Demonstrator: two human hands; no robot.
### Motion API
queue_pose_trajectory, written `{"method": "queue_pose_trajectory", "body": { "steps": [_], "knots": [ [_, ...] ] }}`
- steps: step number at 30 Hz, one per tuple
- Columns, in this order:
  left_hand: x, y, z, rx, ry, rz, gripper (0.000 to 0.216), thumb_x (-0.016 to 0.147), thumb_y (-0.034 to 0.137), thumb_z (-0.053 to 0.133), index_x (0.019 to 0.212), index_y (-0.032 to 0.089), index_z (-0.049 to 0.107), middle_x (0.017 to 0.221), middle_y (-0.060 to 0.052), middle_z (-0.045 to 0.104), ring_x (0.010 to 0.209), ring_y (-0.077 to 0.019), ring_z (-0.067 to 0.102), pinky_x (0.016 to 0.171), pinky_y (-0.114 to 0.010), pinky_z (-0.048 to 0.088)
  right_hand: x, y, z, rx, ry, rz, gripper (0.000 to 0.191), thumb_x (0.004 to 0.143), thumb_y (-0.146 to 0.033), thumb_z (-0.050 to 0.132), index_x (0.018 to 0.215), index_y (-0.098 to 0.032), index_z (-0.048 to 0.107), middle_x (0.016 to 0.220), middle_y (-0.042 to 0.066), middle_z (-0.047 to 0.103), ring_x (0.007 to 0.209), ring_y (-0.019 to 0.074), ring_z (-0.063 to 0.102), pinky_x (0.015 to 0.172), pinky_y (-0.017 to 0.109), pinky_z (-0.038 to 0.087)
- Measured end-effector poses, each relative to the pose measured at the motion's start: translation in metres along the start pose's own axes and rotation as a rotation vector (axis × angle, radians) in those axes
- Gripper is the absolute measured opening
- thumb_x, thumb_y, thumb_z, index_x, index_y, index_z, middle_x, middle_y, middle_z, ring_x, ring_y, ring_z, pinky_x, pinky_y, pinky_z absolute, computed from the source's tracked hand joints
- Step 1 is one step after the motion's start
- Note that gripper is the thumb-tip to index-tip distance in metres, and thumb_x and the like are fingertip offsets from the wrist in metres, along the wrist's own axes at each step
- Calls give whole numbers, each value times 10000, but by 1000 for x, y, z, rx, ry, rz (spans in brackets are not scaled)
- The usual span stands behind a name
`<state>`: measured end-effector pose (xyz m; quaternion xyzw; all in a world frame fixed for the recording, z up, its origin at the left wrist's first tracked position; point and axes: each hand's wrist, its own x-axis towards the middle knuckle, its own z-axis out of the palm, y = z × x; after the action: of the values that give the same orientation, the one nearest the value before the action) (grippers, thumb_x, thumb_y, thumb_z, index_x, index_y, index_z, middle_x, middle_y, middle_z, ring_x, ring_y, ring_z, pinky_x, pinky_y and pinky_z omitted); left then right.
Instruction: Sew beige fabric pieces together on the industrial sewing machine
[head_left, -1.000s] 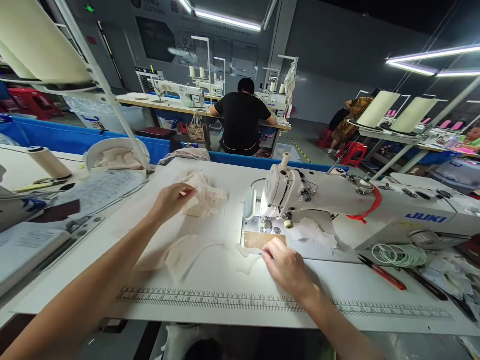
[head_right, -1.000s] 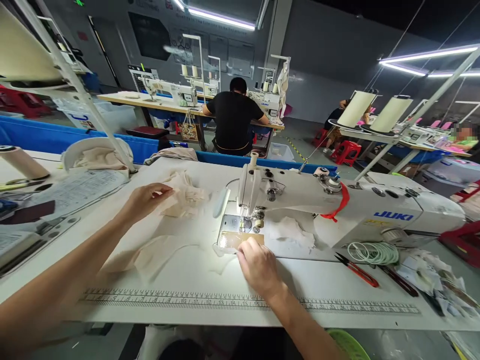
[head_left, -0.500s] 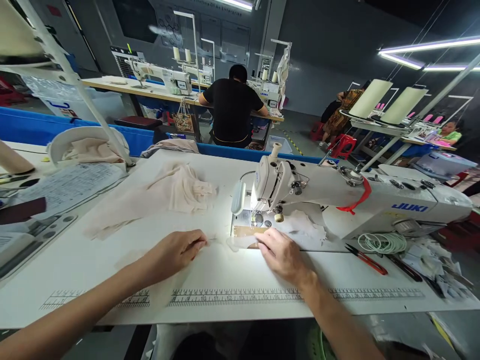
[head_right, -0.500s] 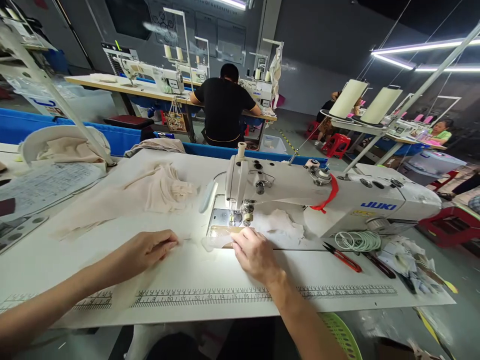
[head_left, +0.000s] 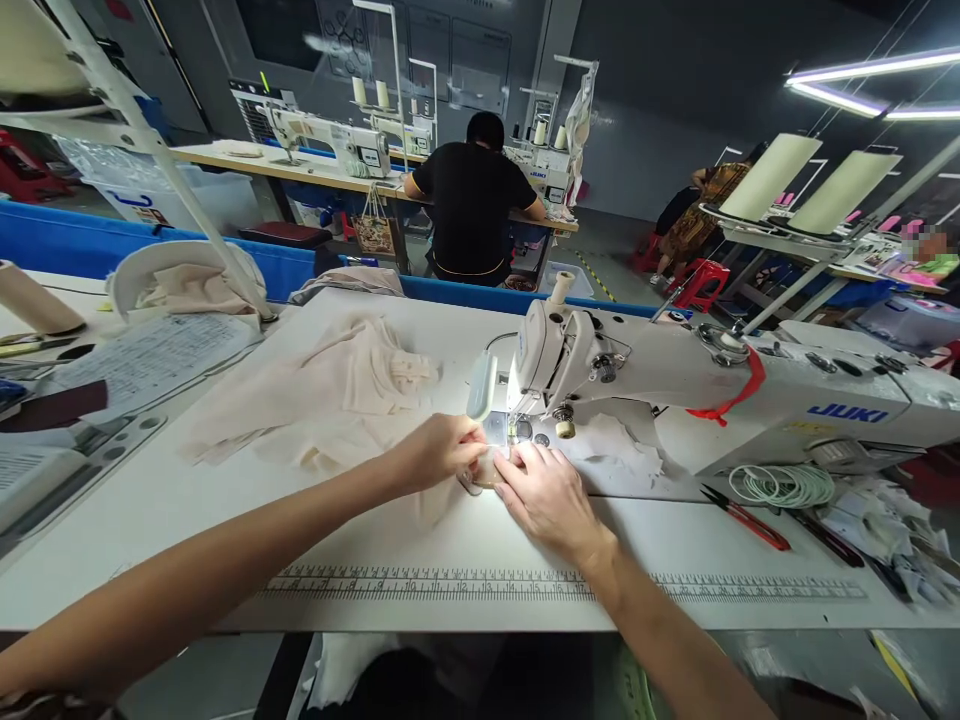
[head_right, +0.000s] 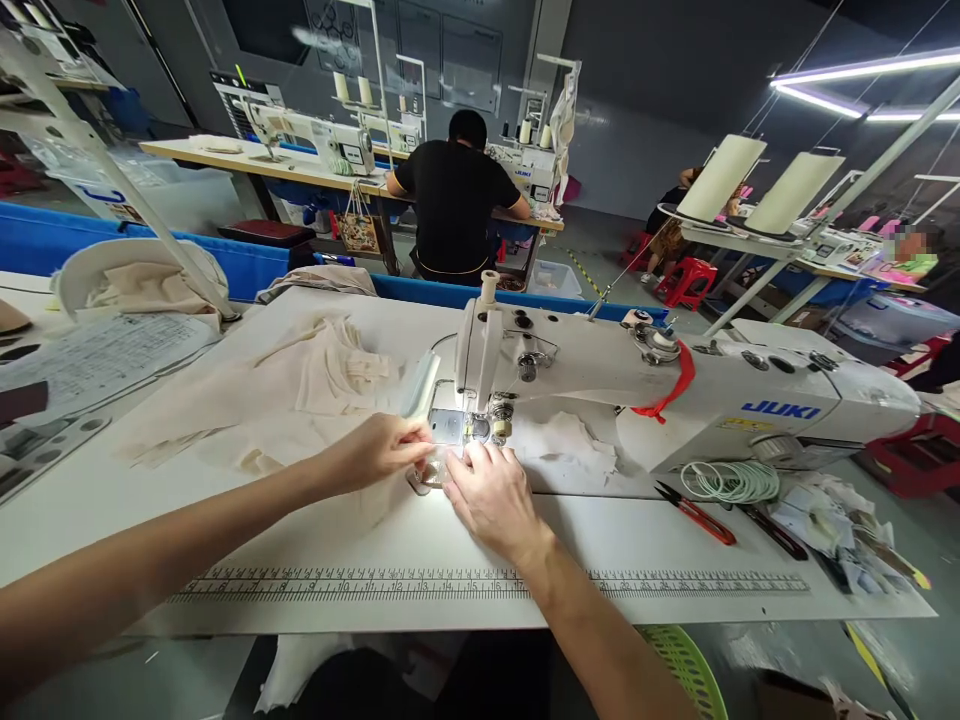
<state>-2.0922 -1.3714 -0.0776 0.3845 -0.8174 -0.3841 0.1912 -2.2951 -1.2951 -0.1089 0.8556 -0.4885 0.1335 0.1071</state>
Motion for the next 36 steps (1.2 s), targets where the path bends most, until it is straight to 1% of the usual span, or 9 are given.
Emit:
{"method": "queue_pose_trajectory", "body": {
  "steps": [3,6,9,12,16,18,22,30,36],
  "knots": [
    [24,-9,19,-125,-44,-13,209,777,388,555,688,200,541,584,4,628,558,-151,575,527,-251,421,-3,3,-1,17,-2,2,197,981,-314,492,1025,-190,638,965,65,584,825,200,470,699,337,332],
    [34,-25,26,-195,-49,-48,196,744,387,573,686,205,530,564,19,594,545,-149,575,503,-244,435,-5,6,-3,19,2,-1,226,975,-321,514,1123,-198,632,998,65,597,841,204,479,712,340,332],
    [35,-31,27,-188,-58,-72,196,733,391,582,696,201,547,583,16,604,550,-147,588,500,-238,448,-9,11,-6,42,9,12,268,976,-321,521,1197,-210,625,1062,72,610,871,208,504,750,344,360],
    [34,-30,28,-160,-63,-86,214,737,410,591,706,199,569,632,5,636,575,-152,611,512,-238,468,-14,17,-9,108,25,62,226,985,-275,499,1127,-207,660,1064,70,619,884,203,532,788,344,391],
    [35,-26,28,-150,-76,-109,233,745,429,601,698,202,576,630,0,651,594,-166,638,529,-247,491,-16,19,-9,142,55,118,214,985,-225,476,931,-189,680,925,63,611,835,200,537,789,347,405],
    [35,-25,28,-151,-74,-112,234,745,430,609,690,205,579,625,1,654,600,-169,647,537,-248,497,-16,18,-8,136,57,123,226,987,-220,469,901,-187,675,883,57,600,804,195,524,779,344,405],
    [35,-23,28,-139,-64,-122,230,732,426,622,673,206,590,619,1,659,601,-172,651,538,-248,495,-14,16,-8,134,30,116,244,998,-220,446,932,-179,678,870,56,592,791,191,517,775,344,408],
    [38,-24,30,-98,-69,-124,226,725,419,631,665,202,608,618,0,659,582,-160,624,542,-243,470,-14,14,-8,120,3,81,285,1010,-222,423,1164,-198,661,894,58,585,804,191,498,774,348,411],
    [41,-22,26,17,-105,-133,201,763,394,613,711,202,634,707,-5,680,657,-167,625,564,-241,450,-11,8,-9,26,5,49,278,1006,-226,420,1048,-196,694,842,51,564,734,187,454,695,347,382]
  ]
}}
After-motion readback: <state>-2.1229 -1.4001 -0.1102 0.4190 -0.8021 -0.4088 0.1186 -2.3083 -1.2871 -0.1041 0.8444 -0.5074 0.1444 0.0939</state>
